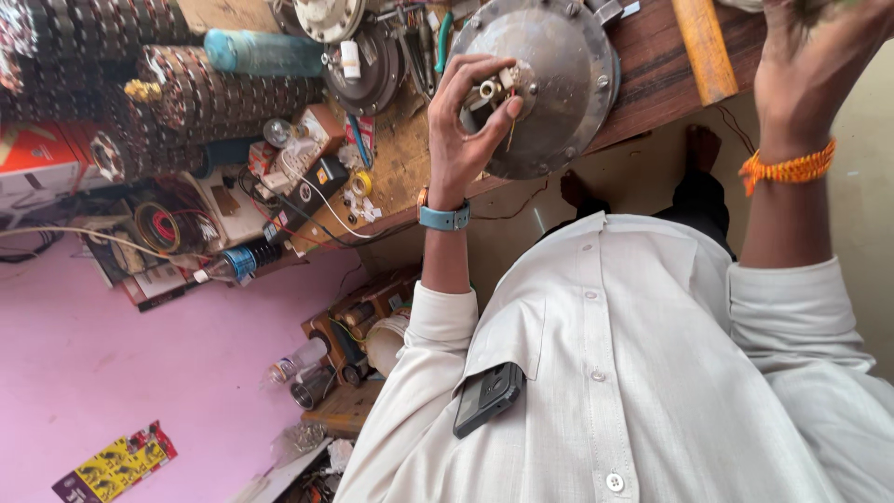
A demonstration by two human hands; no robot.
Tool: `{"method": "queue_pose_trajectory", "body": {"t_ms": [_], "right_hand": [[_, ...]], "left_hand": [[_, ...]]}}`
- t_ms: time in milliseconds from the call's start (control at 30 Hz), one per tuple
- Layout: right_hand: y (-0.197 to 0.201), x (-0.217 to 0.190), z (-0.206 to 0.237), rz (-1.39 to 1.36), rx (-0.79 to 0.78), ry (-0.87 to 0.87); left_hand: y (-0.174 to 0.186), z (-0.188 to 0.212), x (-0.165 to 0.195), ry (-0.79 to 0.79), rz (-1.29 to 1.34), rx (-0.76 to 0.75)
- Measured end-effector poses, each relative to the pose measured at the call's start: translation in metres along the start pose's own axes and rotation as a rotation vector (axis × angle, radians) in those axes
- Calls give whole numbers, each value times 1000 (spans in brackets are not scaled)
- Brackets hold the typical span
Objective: The person retrieves a screwdriver from a box and uses it to tighten screws on a circular metal component, likely a fan motor base. They then attach a small white plastic part to the component and continue tightening screws to secure it.
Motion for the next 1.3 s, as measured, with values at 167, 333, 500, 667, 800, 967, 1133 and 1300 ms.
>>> {"method": "queue_pose_trajectory", "body": {"t_ms": [167,333,500,667,800,967,1133,1300], "right_hand": [[-13,-39,0,-619,-114,-428],[-14,-80,-11,-608,-87,-428],[-38,-86,12,-995,-78,-781],[-63,-96,40,-1150,-114,-811],[-73,-87,49,-1075,-55,-783],[-68,-94,35,-987,-34,-657],[-70,-98,27,-1036,-64,-708],[-76,-96,36,-1115,-146,-659]], "left_hand": [[-6,-10,5,2,56,-119],[-12,-16,2,2,107,-279],[-12,-17,-2,5,110,-284],[-12,-14,0,-18,98,-151],[-8,-8,1,-32,52,-5],[-9,-5,-1,-37,56,47],[-11,-4,-4,-30,55,68],[-9,-3,-6,-7,107,56]]}}
Point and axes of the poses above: each hand's wrist, its own z-axis away from the middle knuckle, its own y-axis out of the back of the hand, x = y × z, the point moved 10 cm from there along -z, towards the middle knuckle, and after that the axes turned 12 degrees about x, right-handed, at the moved point
